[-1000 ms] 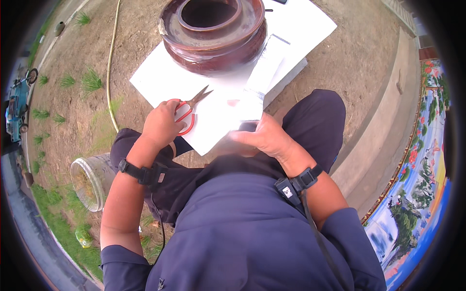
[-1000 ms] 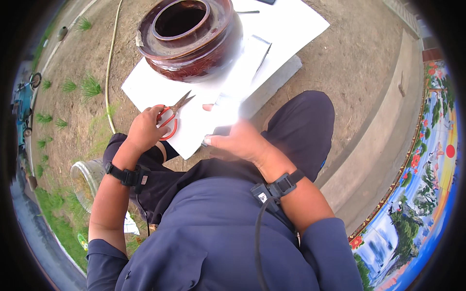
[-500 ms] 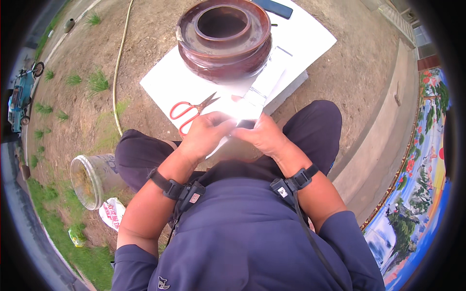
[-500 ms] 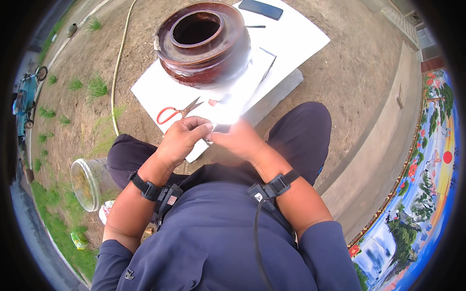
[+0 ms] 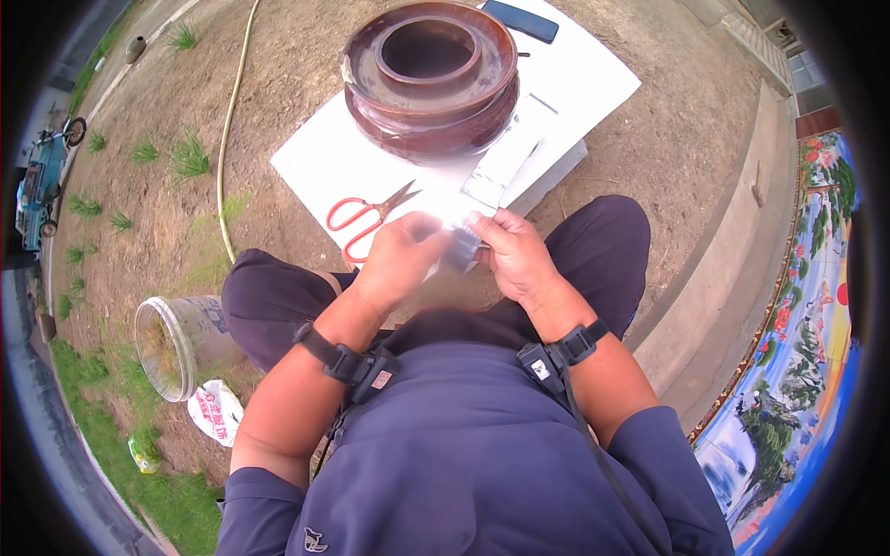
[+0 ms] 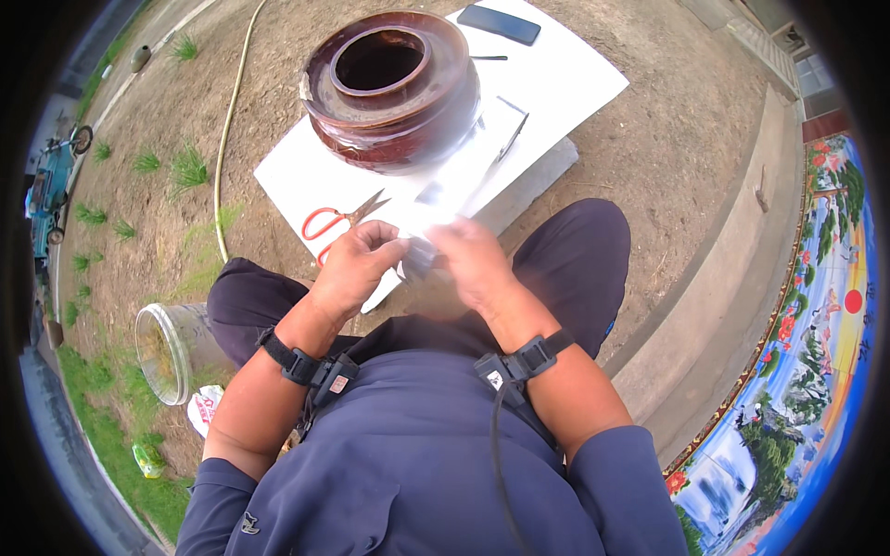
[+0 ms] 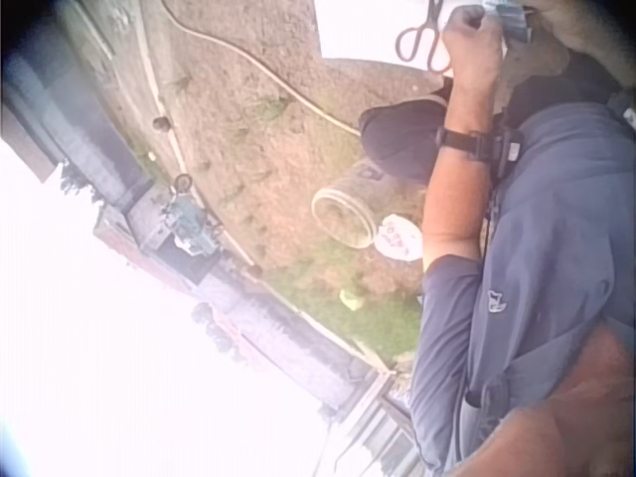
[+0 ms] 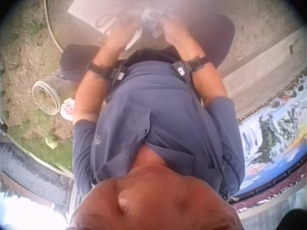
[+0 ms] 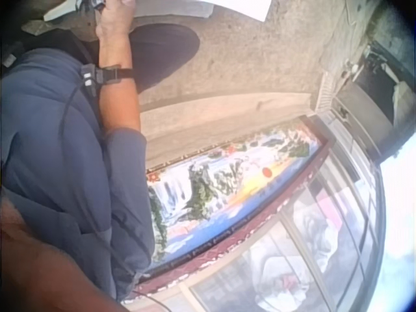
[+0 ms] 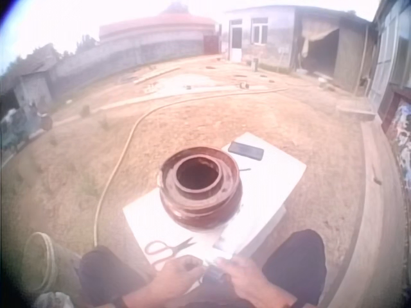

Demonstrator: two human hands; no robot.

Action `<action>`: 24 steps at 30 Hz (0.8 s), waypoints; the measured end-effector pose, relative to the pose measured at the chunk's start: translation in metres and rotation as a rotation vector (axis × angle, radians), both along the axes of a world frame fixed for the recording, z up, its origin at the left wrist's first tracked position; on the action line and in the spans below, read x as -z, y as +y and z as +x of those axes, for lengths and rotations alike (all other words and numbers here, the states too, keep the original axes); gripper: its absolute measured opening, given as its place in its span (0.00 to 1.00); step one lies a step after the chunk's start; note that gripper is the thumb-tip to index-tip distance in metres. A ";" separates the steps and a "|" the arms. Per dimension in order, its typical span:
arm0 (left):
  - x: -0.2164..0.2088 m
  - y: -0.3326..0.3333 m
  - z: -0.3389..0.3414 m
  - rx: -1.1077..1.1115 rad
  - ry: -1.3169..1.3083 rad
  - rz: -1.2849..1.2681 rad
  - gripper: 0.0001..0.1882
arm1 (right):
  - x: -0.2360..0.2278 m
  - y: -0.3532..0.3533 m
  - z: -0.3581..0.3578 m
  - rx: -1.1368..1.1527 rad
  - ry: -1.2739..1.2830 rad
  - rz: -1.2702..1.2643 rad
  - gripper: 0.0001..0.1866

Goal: The person applies a strip of adhesive tape around a ceramic vase, using scissors to cut the tape and smoothing it onto the surface by hand.

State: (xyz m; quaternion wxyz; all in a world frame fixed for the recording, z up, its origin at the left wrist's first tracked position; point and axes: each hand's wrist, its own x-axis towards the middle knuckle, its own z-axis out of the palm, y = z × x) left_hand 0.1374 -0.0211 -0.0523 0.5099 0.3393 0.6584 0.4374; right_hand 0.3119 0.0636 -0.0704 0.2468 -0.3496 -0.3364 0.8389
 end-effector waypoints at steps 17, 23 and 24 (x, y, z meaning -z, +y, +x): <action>-0.008 -0.005 -0.007 -0.045 -0.069 -0.051 0.06 | 0.010 0.018 -0.002 0.289 0.073 -0.107 0.15; -0.013 -0.014 -0.020 -0.054 -0.064 -0.029 0.05 | 0.008 0.025 -0.015 0.233 -0.086 -0.003 0.16; -0.017 -0.014 -0.021 -0.073 -0.081 -0.024 0.05 | 0.009 0.026 -0.016 0.046 -0.215 0.064 0.17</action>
